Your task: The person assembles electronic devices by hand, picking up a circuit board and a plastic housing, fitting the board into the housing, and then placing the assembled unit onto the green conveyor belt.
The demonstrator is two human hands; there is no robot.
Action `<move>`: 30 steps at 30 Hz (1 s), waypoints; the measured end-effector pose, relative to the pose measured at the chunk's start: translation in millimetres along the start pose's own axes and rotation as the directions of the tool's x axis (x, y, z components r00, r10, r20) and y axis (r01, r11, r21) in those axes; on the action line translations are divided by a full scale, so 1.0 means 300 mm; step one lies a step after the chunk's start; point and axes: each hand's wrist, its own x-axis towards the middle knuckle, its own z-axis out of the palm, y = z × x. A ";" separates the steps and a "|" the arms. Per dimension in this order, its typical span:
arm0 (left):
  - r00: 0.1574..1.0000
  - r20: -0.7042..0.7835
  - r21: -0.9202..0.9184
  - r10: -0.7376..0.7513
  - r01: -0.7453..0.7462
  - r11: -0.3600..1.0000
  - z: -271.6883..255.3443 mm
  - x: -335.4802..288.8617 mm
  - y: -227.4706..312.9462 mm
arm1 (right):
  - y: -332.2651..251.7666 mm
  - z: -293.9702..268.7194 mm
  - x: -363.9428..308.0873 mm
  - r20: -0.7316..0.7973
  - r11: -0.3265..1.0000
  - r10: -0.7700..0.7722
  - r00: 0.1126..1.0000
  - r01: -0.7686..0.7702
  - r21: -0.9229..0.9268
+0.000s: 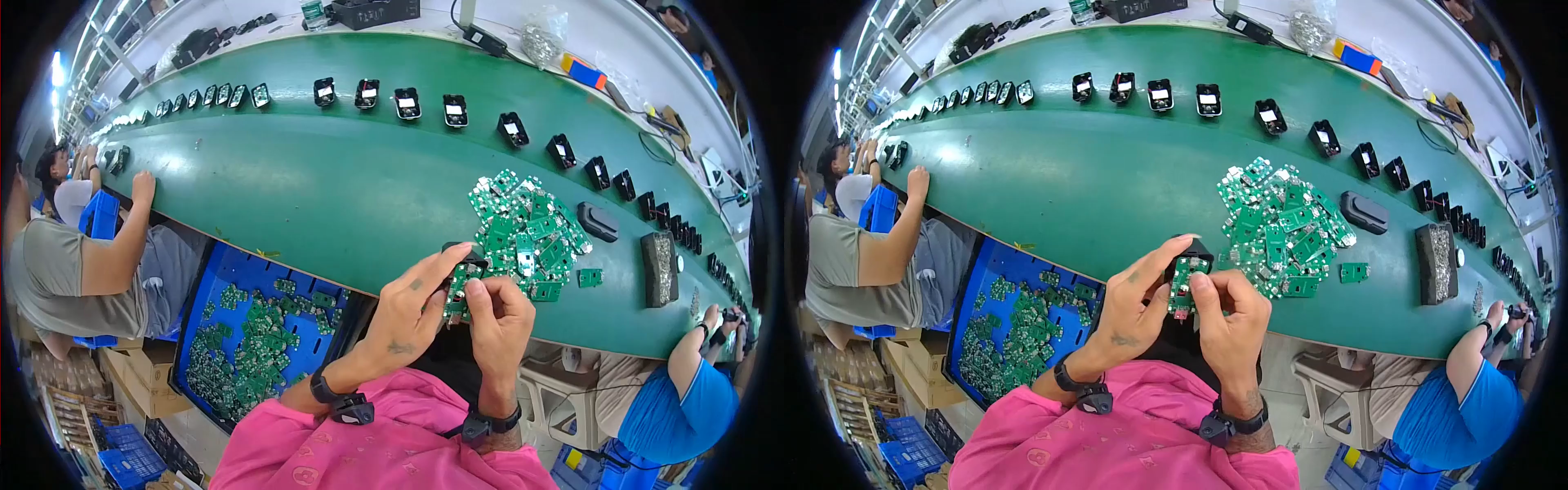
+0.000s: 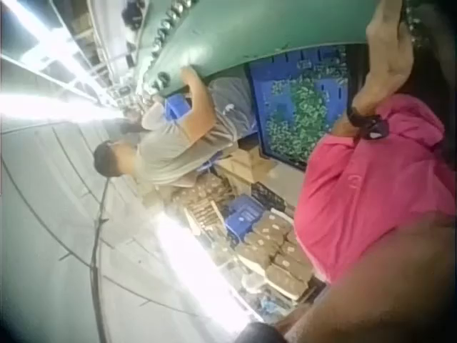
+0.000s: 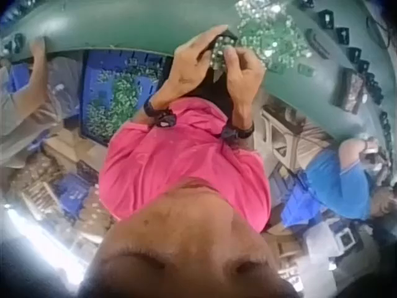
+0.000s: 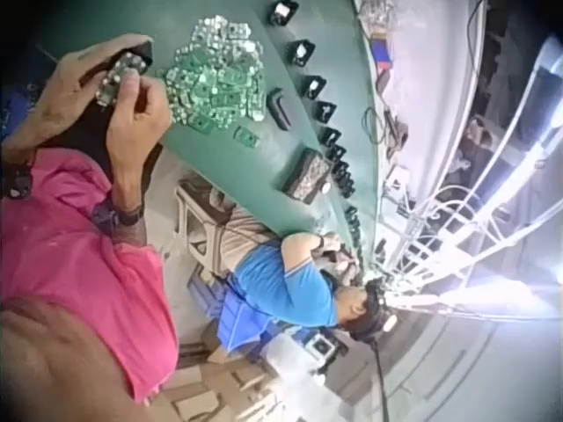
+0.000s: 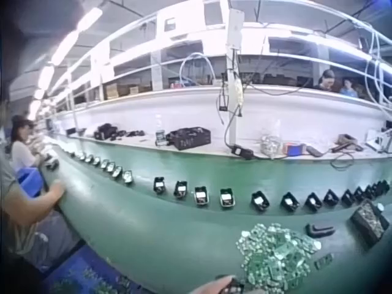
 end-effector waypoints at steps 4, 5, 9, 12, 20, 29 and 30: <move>0.999 0.030 0.006 0.032 -0.032 0.999 0.000 0.007 0.003 | -0.012 -0.015 0.017 0.021 0.997 -0.010 1.000 0.011 -0.076; 0.999 0.035 -0.009 0.007 -0.006 1.000 0.009 0.006 0.010 | -0.012 -0.028 0.021 0.028 0.994 -0.009 1.000 0.012 -0.107; 0.991 0.086 -0.065 -0.101 0.107 0.992 -0.008 0.010 0.017 | -0.008 -0.030 0.028 0.047 0.994 -0.006 0.999 0.011 -0.111; 0.988 0.098 -0.069 -0.119 0.126 0.990 -0.007 0.011 0.014 | 0.004 -0.027 0.030 0.043 0.993 0.000 0.999 0.005 -0.118; 0.940 0.228 -0.178 -0.252 0.295 0.939 -0.026 0.024 0.026 | 0.006 -0.091 0.051 0.223 0.921 0.224 0.949 -0.281 0.270; 0.994 0.054 0.085 0.094 -0.098 0.992 0.021 0.026 -0.012 | -0.028 -0.099 0.037 0.279 0.977 0.150 0.949 -0.185 0.106; 0.994 0.055 0.085 0.094 -0.099 0.991 0.019 0.025 -0.009 | -0.034 -0.098 0.036 0.298 0.970 0.159 0.941 -0.205 0.131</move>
